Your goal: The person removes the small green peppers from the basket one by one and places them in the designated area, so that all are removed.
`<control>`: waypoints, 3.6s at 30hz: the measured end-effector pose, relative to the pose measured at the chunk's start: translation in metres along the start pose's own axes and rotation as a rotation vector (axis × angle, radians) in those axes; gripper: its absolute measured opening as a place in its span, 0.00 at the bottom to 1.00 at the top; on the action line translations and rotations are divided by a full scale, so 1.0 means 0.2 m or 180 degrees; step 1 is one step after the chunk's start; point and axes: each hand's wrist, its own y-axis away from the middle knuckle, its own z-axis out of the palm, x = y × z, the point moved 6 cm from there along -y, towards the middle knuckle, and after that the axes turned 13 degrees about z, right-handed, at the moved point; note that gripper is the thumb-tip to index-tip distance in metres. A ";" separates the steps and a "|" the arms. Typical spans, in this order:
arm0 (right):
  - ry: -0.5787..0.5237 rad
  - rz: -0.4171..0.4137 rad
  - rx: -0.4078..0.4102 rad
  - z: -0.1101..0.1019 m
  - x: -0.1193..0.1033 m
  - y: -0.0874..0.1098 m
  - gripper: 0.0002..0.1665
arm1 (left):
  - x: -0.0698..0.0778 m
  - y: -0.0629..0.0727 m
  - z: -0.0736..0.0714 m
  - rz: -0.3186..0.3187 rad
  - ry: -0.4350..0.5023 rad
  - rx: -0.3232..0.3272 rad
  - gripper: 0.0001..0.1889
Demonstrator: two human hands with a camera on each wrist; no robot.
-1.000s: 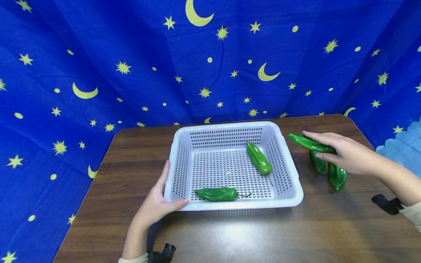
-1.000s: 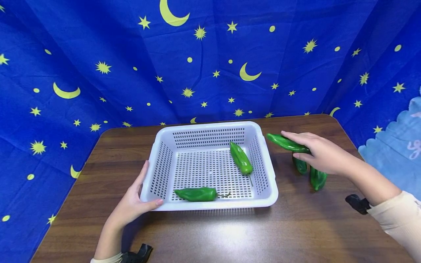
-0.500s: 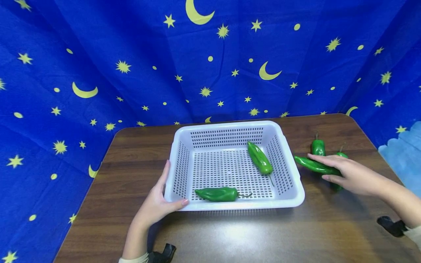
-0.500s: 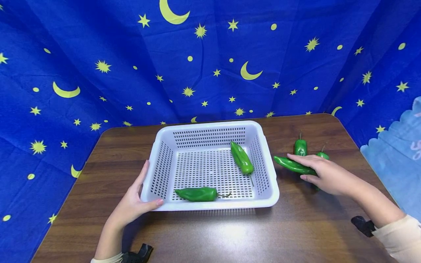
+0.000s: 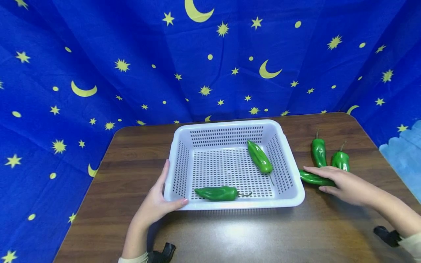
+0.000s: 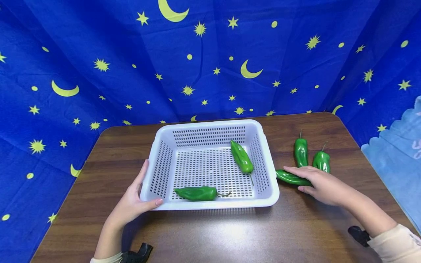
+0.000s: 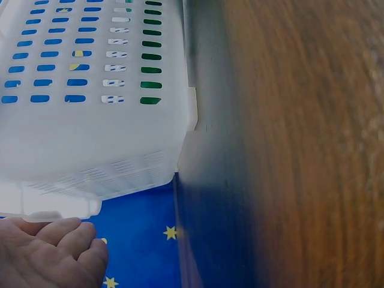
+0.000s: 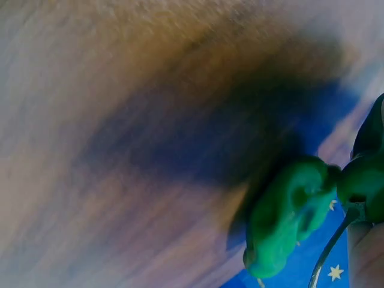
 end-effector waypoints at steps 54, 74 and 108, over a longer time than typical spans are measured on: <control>-0.0454 -0.0319 0.0278 -0.45 -0.57 -0.37 0.46 | 0.01 0.00 0.00 0.0031 -0.0036 0.0004 0.64; -0.0333 -0.0977 -0.0580 -0.18 -1.01 -0.50 0.47 | 0.01 0.00 0.00 0.0057 0.0001 -0.0025 0.63; -0.0302 -0.1027 -0.1290 0.16 -1.07 -0.41 0.43 | 0.00 0.00 -0.01 0.0018 -0.0038 -0.0019 0.63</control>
